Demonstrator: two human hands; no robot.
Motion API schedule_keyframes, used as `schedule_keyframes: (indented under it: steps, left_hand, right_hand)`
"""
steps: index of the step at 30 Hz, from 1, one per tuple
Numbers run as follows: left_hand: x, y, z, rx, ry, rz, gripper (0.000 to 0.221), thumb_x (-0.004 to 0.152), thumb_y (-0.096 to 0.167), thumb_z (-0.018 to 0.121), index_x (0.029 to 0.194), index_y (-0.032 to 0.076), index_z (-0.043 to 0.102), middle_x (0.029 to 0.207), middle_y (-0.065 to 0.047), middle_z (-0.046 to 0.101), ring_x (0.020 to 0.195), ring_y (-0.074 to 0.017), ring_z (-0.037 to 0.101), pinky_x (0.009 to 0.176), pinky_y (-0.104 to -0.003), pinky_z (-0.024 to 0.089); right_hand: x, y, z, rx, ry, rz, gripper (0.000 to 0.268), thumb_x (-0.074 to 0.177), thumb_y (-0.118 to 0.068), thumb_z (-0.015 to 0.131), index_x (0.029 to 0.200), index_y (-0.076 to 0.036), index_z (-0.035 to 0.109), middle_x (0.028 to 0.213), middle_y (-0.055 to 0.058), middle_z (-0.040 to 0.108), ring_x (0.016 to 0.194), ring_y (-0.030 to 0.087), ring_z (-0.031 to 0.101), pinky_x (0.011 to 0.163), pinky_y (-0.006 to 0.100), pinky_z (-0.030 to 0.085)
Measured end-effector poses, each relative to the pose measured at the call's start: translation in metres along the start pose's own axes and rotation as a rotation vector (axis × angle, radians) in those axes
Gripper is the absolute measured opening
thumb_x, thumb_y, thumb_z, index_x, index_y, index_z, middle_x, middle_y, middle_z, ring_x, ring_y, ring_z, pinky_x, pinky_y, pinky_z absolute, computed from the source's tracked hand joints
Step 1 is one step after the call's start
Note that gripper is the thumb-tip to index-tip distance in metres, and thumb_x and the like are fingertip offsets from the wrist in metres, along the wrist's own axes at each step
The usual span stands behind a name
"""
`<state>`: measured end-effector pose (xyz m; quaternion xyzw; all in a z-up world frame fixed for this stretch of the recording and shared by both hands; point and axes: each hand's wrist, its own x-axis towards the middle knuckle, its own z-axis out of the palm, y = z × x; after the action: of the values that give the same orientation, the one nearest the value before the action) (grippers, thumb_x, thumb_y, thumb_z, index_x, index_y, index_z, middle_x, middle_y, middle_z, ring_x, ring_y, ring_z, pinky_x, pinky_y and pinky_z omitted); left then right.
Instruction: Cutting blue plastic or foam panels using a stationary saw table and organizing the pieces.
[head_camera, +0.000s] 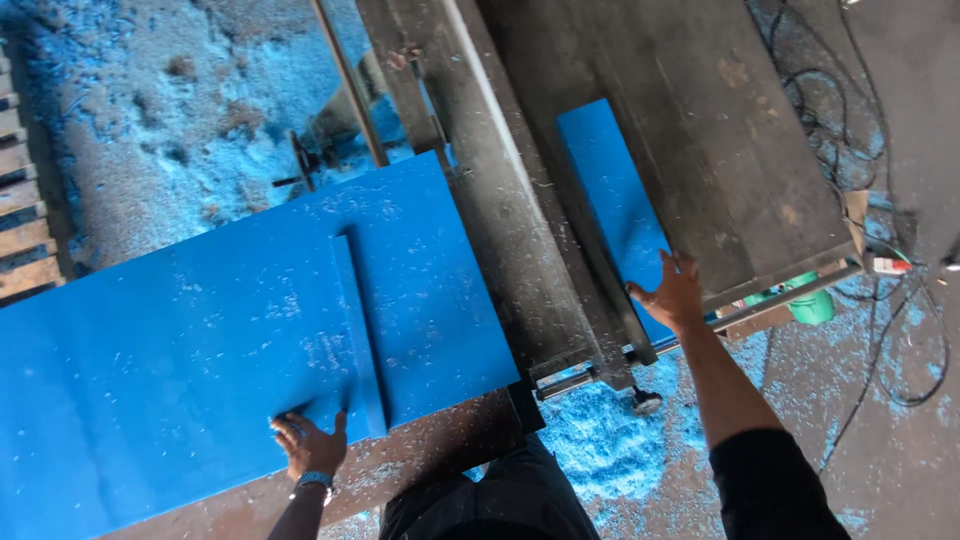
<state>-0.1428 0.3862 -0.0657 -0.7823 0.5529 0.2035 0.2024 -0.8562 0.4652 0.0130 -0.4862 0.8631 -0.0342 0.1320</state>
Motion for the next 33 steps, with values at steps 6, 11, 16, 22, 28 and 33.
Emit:
schedule_keyframes:
  steps: [6,11,16,22,28,33]
  left_hand:
    - [-0.020,-0.005,-0.027,0.108,0.094,0.060,0.110,0.088,0.077,0.035,0.161,-0.002,0.016,0.169,-0.034,0.007,0.153,-0.0500,0.022,0.099,-0.052,0.058]
    - [-0.011,-0.048,-0.069,-0.082,0.382,0.232,0.067,0.088,0.062,0.054,0.149,0.034,0.050,0.165,-0.009,0.042,0.142,-0.0364,0.051,0.099,-0.053,0.056]
    - [0.104,-0.162,-0.068,-0.179,0.475,0.210,0.105,0.074,0.079,0.051,0.156,0.014,0.037,0.168,-0.024,0.021,0.151,-0.0466,0.024,0.117,-0.058,0.032]
    - [0.152,-0.231,-0.069,-0.278,0.351,0.153,0.122,0.069,0.091,0.039,0.167,0.026,0.005,0.172,-0.021,-0.009,0.158,-0.0448,-0.006,0.120,-0.067,0.001]
    - [0.146,-0.229,-0.061,-0.315,0.356,0.153,0.122,0.071,0.091,0.036,0.166,0.025,-0.003,0.171,-0.021,-0.015,0.158,-0.0409,-0.015,0.121,-0.065,-0.009]
    - [0.146,-0.233,-0.064,-0.279,0.299,0.141,0.122,0.070,0.094,0.029,0.165,0.027,-0.007,0.171,-0.021,-0.017,0.157,-0.0412,-0.016,0.120,-0.066,-0.009]
  right_hand:
    - [-0.091,-0.201,-0.088,0.335,0.650,-0.338,0.036,0.089,-0.006,0.072,0.121,0.006,0.059,0.120,0.020,0.057,0.109,0.034,0.056,0.097,0.043,0.047]
    - [-0.157,-0.268,0.053,0.219,0.306,-0.289,0.067,0.086,-0.044,0.077,0.131,-0.001,0.054,0.120,0.018,0.055,0.108,0.037,0.060,0.091,0.046,0.053]
    - [-0.179,-0.299,0.158,0.113,0.248,0.024,0.105,0.073,-0.074,0.074,0.135,0.007,0.047,0.124,0.024,0.048,0.107,0.044,0.053,0.091,0.054,0.051]
    - [-0.195,-0.304,0.173,0.205,0.093,0.289,0.124,0.061,-0.079,0.079,0.141,0.006,0.042,0.131,0.026,0.043,0.118,0.047,0.045,0.102,0.062,0.039]
    - [-0.198,-0.296,0.174,0.194,0.073,0.295,0.110,0.062,-0.071,0.085,0.134,0.005,0.050,0.128,0.024,0.051,0.121,0.043,0.044,0.102,0.059,0.036]
    - [-0.203,-0.289,0.181,0.222,0.058,0.312,0.100,0.066,-0.062,0.087,0.131,0.004,0.049,0.126,0.022,0.047,0.120,0.039,0.041,0.105,0.055,0.034]
